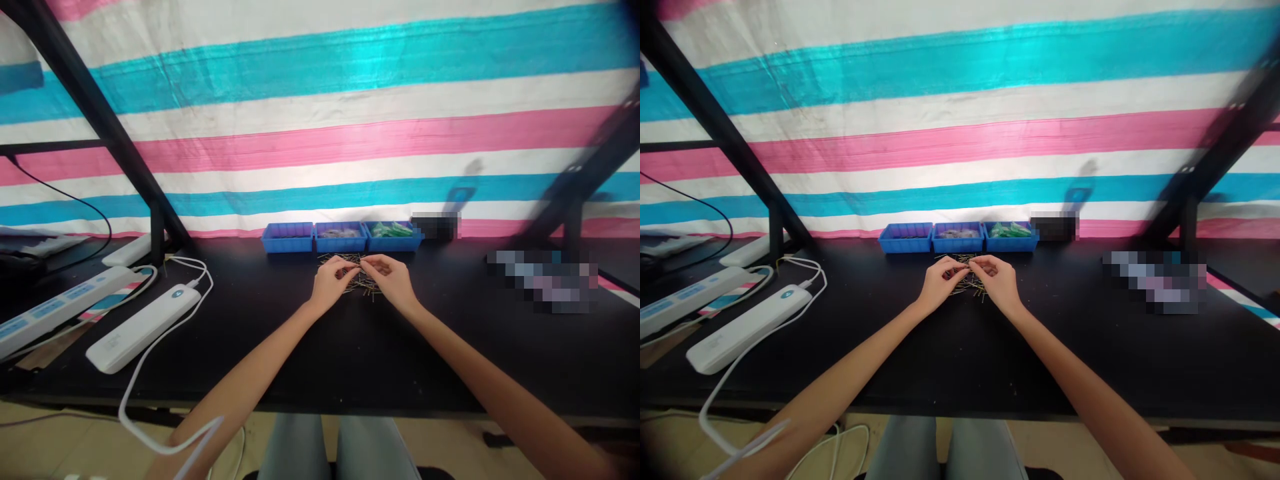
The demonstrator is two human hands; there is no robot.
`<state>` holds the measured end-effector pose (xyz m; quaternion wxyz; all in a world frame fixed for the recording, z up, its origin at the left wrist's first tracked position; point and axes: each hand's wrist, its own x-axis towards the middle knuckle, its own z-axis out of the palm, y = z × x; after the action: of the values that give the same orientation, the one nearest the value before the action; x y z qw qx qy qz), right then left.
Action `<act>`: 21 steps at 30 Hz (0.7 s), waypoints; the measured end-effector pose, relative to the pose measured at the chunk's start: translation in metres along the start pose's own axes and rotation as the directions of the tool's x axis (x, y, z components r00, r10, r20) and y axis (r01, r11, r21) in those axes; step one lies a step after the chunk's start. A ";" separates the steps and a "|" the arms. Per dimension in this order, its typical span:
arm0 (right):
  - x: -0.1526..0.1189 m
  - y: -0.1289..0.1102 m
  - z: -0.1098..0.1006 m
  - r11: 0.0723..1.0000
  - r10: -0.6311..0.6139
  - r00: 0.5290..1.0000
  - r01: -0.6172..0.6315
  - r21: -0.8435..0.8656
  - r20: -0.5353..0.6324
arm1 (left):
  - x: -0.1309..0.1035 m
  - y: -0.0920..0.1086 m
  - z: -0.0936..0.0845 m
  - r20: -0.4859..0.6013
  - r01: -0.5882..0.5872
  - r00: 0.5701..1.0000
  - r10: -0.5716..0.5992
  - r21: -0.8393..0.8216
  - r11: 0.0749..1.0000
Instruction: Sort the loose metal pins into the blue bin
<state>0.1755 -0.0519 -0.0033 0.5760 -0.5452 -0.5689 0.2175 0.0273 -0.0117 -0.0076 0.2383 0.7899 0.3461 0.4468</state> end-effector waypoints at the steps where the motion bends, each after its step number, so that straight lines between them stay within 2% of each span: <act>1: 0.000 0.001 0.000 1.000 0.005 1.000 -0.005 0.002 -0.011 | 0.000 0.001 0.001 -0.019 0.013 1.000 -0.014 -0.057 0.998; 5: -0.002 0.000 0.003 0.999 -0.012 1.000 0.012 -0.053 0.004 | 0.001 0.005 0.000 -0.117 0.051 0.990 -0.077 -0.206 0.977; 7: -0.006 -0.001 0.006 0.997 -0.026 0.996 0.032 -0.072 0.082 | 0.001 0.007 -0.001 -0.153 0.069 0.982 -0.107 -0.234 0.970; 11: -0.010 -0.005 0.011 0.998 -0.035 0.972 0.045 -0.038 0.233 | 0.002 0.007 -0.002 -0.141 0.086 0.982 -0.126 -0.262 0.961; 13: -0.010 -0.006 0.011 1.000 -0.023 0.976 0.022 0.007 0.219 | 0.003 0.007 -0.003 -0.157 0.081 0.979 -0.126 -0.265 0.961; 17: -0.005 -0.007 0.006 0.994 0.043 0.995 -0.052 0.095 0.086 | 0.004 0.007 -0.005 -0.193 0.056 0.976 -0.103 -0.233 0.971; 21: -0.002 -0.009 0.004 0.990 0.082 0.997 -0.083 0.114 0.014 | 0.003 0.004 -0.004 -0.156 0.020 0.986 -0.049 -0.182 0.983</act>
<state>0.1684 -0.0556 0.0028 0.5944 -0.5333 -0.5349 0.2761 0.0265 -0.0123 -0.0015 0.2880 0.7204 0.3361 0.5340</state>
